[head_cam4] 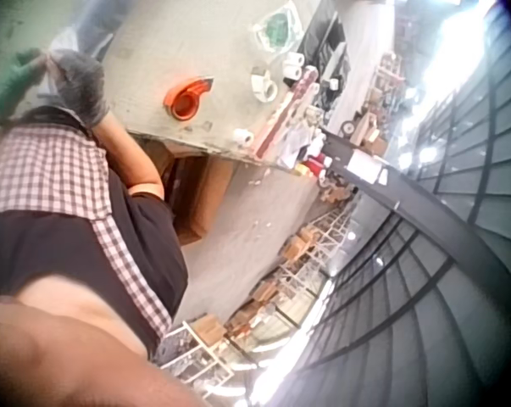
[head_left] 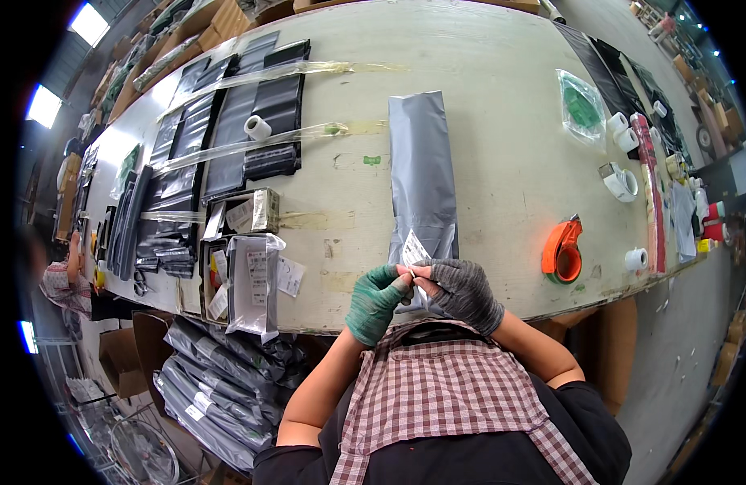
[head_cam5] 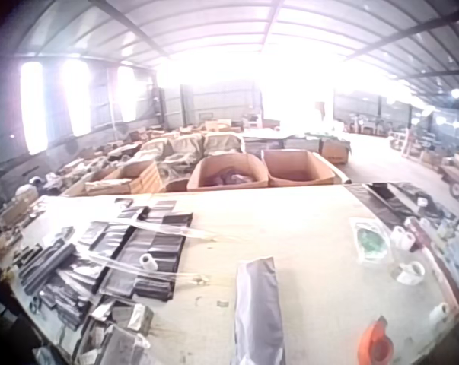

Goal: The person places long cylindrical items into grey and black plastic mailing sleeves, applies shipping labels to the sleeves, and secures them with orange tape before placing the packaged items into a large cardboard box.

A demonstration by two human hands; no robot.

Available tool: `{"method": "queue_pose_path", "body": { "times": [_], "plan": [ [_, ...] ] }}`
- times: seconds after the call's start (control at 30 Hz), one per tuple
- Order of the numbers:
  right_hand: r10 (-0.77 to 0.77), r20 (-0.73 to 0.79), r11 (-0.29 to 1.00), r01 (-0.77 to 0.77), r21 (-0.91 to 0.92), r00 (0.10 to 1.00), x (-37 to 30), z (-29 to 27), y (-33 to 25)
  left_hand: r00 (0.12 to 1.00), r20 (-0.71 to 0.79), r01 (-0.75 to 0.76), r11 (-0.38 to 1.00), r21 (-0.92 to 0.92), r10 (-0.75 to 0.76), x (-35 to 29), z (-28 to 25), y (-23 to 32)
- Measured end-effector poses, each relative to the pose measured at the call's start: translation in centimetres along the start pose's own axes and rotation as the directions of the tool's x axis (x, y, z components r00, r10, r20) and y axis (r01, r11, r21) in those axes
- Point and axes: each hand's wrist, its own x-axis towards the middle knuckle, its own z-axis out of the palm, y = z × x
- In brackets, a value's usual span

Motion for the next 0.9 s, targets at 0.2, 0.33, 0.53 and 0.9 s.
{"method": "queue_pose_path", "body": {
  "times": [0.2, 0.33, 0.53, 0.9],
  "plan": [
    [-0.061, 0.000, 0.998, 0.061, 0.011, 0.998, 0.5, 0.0, -0.1, 0.999, -0.001, -0.033, 0.998, 0.058, 0.033, 0.0, -0.2, 0.1],
    [-0.040, 0.033, 0.999, 0.041, -0.029, 0.999, 0.2, 0.2, 0.3, 1.000, 0.010, -0.027, 0.998, 0.062, 0.026, 0.0, -0.3, 0.1],
    [0.019, -0.010, 1.000, -0.019, 0.019, 1.000, 0.4, 0.7, -0.3, 0.999, 0.013, -0.030, 0.999, 0.033, 0.030, 0.1, -0.3, -0.2],
    [-0.022, 0.058, 0.997, 0.026, -0.070, 0.998, -0.6, 0.7, 1.3, 0.888, -0.061, -0.297, 0.671, 0.680, 0.455, -0.2, 0.3, -0.4]
  ]
}}
